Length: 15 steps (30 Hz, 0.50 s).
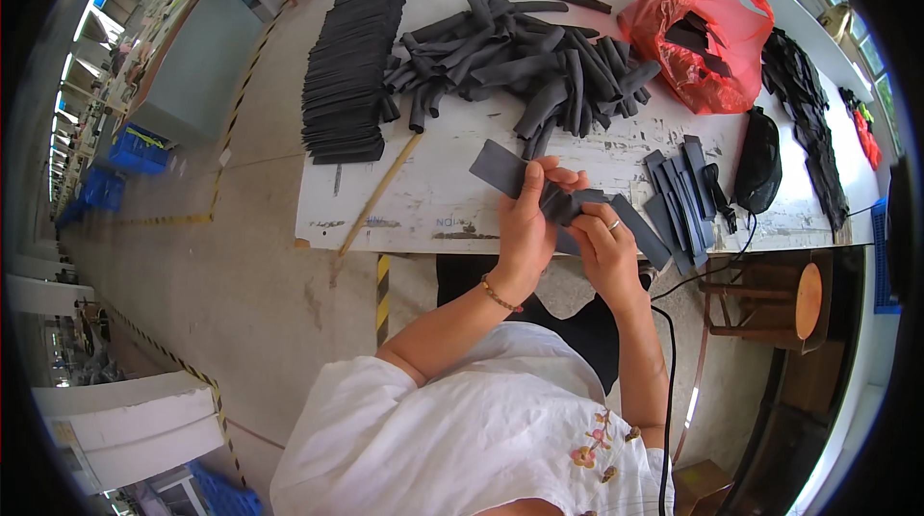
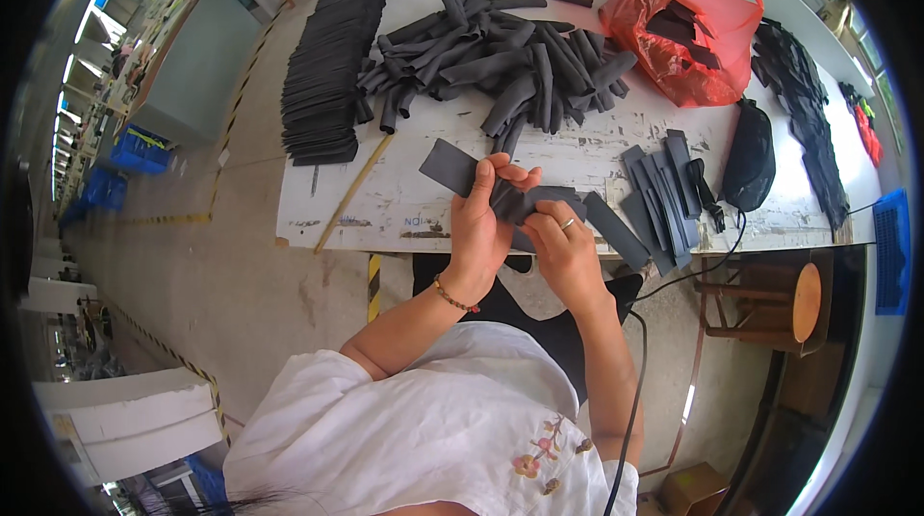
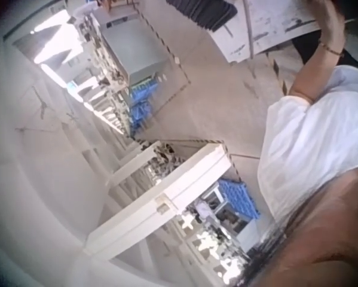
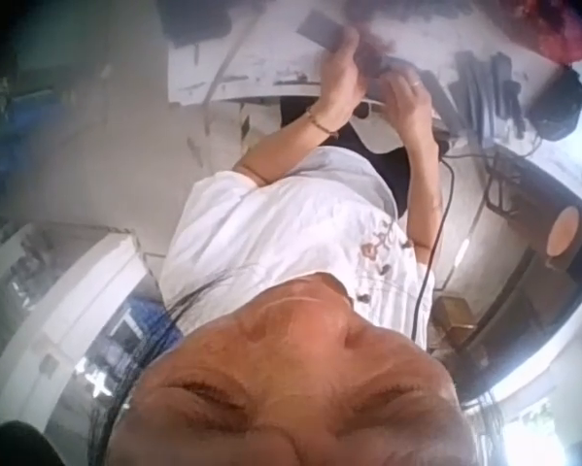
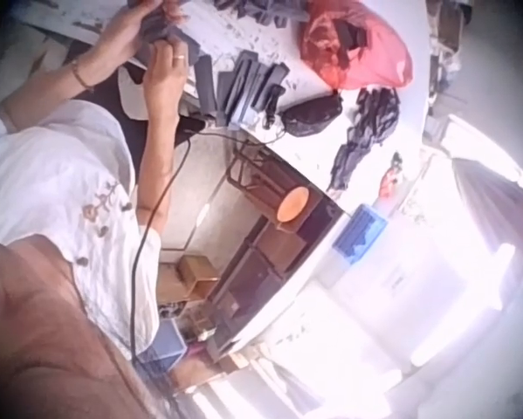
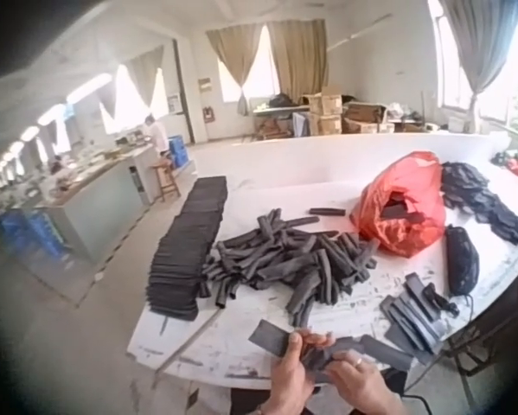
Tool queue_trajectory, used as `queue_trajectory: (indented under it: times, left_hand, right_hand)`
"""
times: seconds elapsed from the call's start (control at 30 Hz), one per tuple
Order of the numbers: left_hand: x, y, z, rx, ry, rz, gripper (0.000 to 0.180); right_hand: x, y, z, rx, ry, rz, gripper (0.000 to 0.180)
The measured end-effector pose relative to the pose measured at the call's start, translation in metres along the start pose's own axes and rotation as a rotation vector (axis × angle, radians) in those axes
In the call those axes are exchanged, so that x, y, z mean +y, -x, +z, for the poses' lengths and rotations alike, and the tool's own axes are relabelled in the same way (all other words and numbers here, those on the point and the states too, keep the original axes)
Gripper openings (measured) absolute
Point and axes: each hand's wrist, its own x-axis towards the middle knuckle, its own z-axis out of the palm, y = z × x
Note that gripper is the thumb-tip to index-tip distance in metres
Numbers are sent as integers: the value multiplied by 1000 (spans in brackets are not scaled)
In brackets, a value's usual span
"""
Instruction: Assembling grey plastic or foam components by hand at a workbench.
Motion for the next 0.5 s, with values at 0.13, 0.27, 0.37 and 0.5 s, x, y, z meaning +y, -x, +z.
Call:
queue_trajectory:
  times: [0.13, 0.27, 0.37, 0.5]
  left_hand:
    - [1, 0, -1, 8, 10, -7, 34]
    - [1, -1, -3, -27, -10, 0, 33]
    - [1, -2, -6, -54, -28, -1, 33]
    - [1, -9, -10, -67, -31, -40, 33]
  right_hand:
    - [4, 0, 3, -7, -9, -4, 21]
    - [9, 1, 4, -13, -44, 13, 21]
    - [10, 0, 4, 0, -49, -1, 22]
    - [4, -1, 3, -3, -20, 46, 20]
